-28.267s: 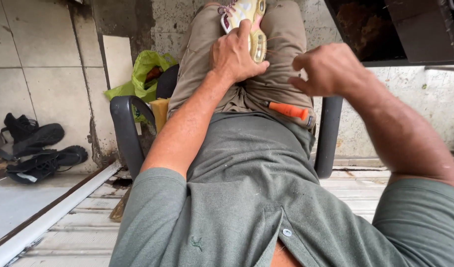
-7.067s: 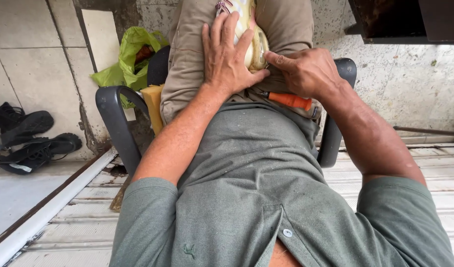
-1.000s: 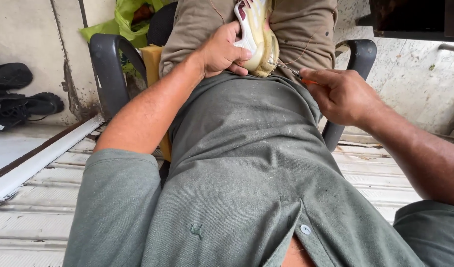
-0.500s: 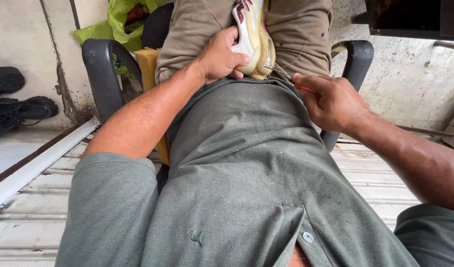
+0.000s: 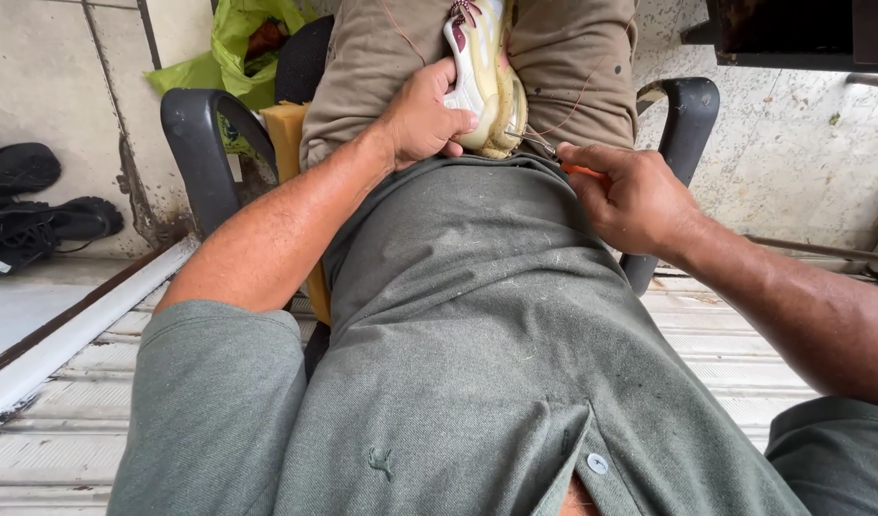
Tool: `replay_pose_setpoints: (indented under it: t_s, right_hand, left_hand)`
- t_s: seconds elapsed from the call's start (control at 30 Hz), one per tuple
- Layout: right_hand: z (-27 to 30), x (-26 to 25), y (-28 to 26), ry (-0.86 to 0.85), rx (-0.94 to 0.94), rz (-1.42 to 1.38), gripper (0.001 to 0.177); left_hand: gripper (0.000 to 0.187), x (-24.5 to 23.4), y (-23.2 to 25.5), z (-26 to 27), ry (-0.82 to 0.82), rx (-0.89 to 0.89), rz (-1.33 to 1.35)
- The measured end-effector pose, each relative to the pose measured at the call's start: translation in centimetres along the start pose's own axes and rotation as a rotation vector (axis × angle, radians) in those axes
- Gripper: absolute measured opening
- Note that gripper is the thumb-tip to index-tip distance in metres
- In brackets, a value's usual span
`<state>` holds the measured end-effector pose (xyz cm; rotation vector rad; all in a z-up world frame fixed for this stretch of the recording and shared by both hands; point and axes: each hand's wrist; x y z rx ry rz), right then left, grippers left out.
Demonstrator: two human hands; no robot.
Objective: Hand-sewing the sole of a sneaker to the upper using an awl and thread.
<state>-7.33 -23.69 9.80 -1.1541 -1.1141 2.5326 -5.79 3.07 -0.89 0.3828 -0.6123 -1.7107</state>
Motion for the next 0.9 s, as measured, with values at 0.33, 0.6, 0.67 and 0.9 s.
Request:
replay_pose_setpoints:
  t_s: [0.33, 0.6, 0.67, 0.9]
  right_hand:
    - [-0.2, 0.7, 1.0, 0.094, 0.017, -0.157, 0.031]
    - [-0.3, 1.0, -0.2, 0.137, -0.075, -0.1, 0.024]
    - [-0.5, 1.8, 1.3, 0.137, -0.01, -0.211, 0.028]
    - [-0.8, 2.6, 2.0, 0.101, 0.096, -0.277, 0.031]
  left_hand:
    - [0.042, 0.0, -0.6, -1.0, 0.012, 0.075, -0.025]
    - [0.048, -0.5, -1.5, -1.6, 0.027, 0.029, -0.098]
    - [0.047, -0.5, -2.1, -2.2, 0.027, 0.049, -0.105]
    - [0.041, -0.3, -2.2, -1.9, 0.028, 0.088, 0.019]
Point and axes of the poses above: each hand's wrist, its own z-axis away from the middle knuckle, its own x-axis out of the palm, y = z × x, and after that the axes turned 10 degrees about -x, right-handed
